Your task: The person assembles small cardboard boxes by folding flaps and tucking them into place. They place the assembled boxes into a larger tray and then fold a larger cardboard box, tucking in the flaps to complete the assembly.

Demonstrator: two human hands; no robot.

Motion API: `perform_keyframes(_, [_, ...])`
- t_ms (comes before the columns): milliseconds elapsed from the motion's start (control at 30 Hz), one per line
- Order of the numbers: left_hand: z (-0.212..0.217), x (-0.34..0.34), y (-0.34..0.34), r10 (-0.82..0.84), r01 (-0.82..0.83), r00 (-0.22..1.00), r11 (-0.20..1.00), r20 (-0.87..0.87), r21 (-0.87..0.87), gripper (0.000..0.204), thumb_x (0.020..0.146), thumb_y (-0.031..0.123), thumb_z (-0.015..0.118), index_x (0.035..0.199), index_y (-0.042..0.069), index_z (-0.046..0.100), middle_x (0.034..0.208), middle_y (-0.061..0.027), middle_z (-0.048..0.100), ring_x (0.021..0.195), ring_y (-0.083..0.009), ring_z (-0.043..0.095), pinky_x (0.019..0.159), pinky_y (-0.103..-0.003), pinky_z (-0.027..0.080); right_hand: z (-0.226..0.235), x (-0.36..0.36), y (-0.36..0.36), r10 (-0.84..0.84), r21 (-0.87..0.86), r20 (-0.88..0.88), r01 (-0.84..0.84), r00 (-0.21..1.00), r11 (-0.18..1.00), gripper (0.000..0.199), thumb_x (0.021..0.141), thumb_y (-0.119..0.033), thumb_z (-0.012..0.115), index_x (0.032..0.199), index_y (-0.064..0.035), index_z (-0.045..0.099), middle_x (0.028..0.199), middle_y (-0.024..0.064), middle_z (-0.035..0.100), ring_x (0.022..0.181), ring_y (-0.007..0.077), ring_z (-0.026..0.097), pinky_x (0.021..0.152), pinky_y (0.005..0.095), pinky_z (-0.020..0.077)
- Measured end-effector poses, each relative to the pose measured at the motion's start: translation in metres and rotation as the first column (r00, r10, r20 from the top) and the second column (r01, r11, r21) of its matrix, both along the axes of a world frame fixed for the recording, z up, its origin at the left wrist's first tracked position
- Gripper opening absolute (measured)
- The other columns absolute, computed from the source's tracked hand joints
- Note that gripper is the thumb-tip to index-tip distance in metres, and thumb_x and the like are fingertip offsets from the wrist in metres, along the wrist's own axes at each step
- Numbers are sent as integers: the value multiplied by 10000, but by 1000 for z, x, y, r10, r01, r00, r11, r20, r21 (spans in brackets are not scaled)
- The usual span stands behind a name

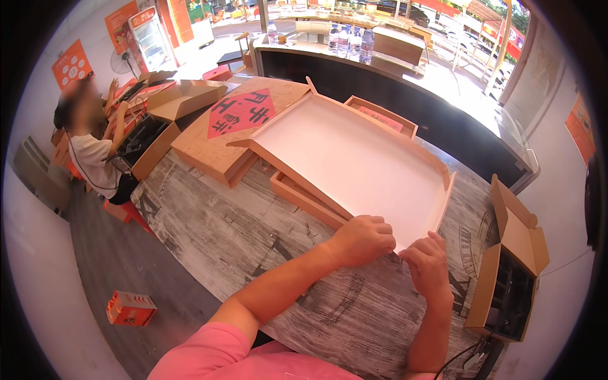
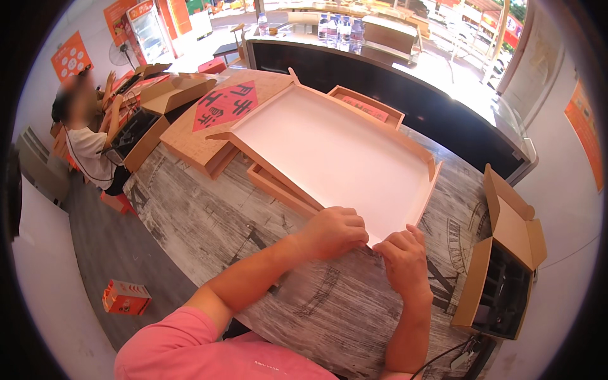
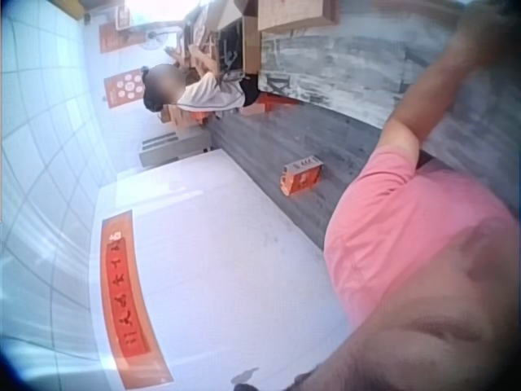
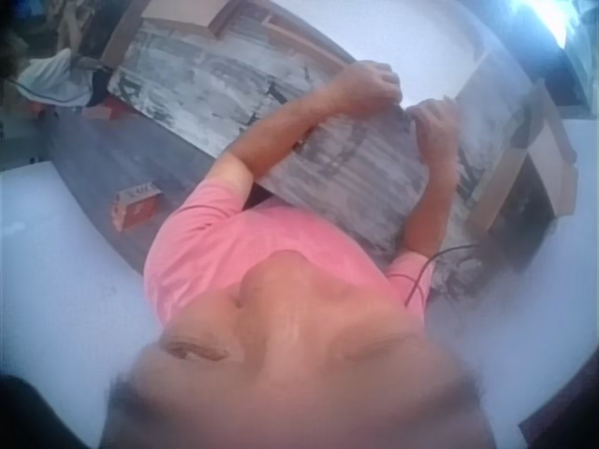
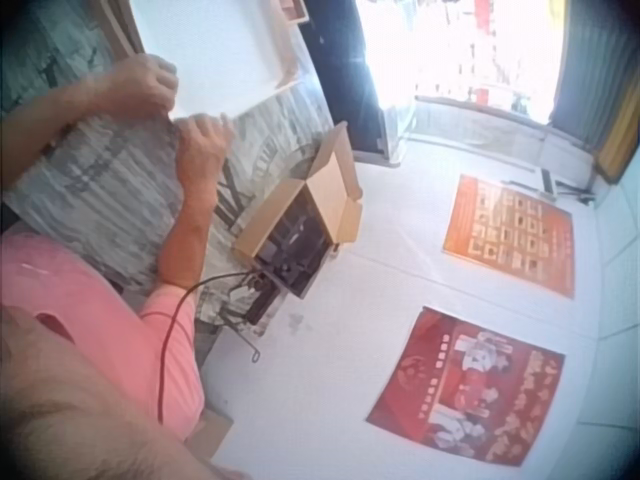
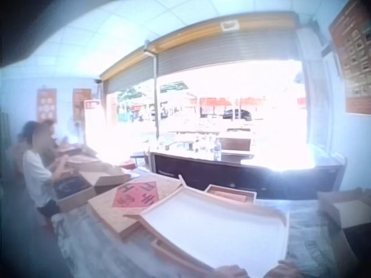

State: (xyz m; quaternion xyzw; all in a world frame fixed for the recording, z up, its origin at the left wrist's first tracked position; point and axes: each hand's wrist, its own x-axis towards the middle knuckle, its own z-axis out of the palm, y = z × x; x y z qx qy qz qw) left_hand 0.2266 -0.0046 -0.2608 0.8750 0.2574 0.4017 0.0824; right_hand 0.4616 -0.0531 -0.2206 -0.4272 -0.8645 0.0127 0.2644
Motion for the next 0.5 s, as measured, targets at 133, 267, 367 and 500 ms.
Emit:
perform_keyframes(133, [-1, -2, 2, 39, -39, 999, 999, 8, -2, 96, 841, 184, 785, 836, 152, 694, 862, -13, 683, 871, -254, 681, 762, -408, 567, -2, 0, 0, -33, -8, -13, 33, 999, 999, 113, 823, -63, 806, 872, -135, 734, 849, 8, 675, 899, 237, 668, 1126, 540, 456])
perform_keyframes(267, [3, -4, 1, 62, -62, 998, 998, 6, 1, 105, 854, 194, 786, 858, 154, 689, 880, -11, 685, 887, -258, 683, 787, -412, 553, 3, -5, -3, -74, -6, 25, 75, 997, 997, 134, 817, -79, 819, 854, -127, 699, 854, 11, 669, 936, 238, 666, 1134, 544, 447])
perform_keyframes(367, [5, -5, 0, 46, -46, 999, 999, 10, -29, 103, 868, 197, 783, 862, 158, 687, 883, -4, 678, 892, -254, 681, 803, -411, 542, -1, -3, -2, -54, 33, 45, 52, 998, 998, 137, 816, -75, 809, 824, -131, 685, 858, 7, 664, 947, 237, 661, 1144, 549, 439])
perform_keyframes(500, [7, -8, 1, -33, 32, 999, 996, -11, -78, 103, 888, 214, 775, 854, 159, 695, 877, 2, 671, 888, -250, 676, 819, -413, 536, -6, 2, 2, 15, 30, 51, -16, 999, 999, 129, 815, -63, 790, 808, -135, 684, 855, 3, 656, 935, 239, 658, 1153, 554, 440])
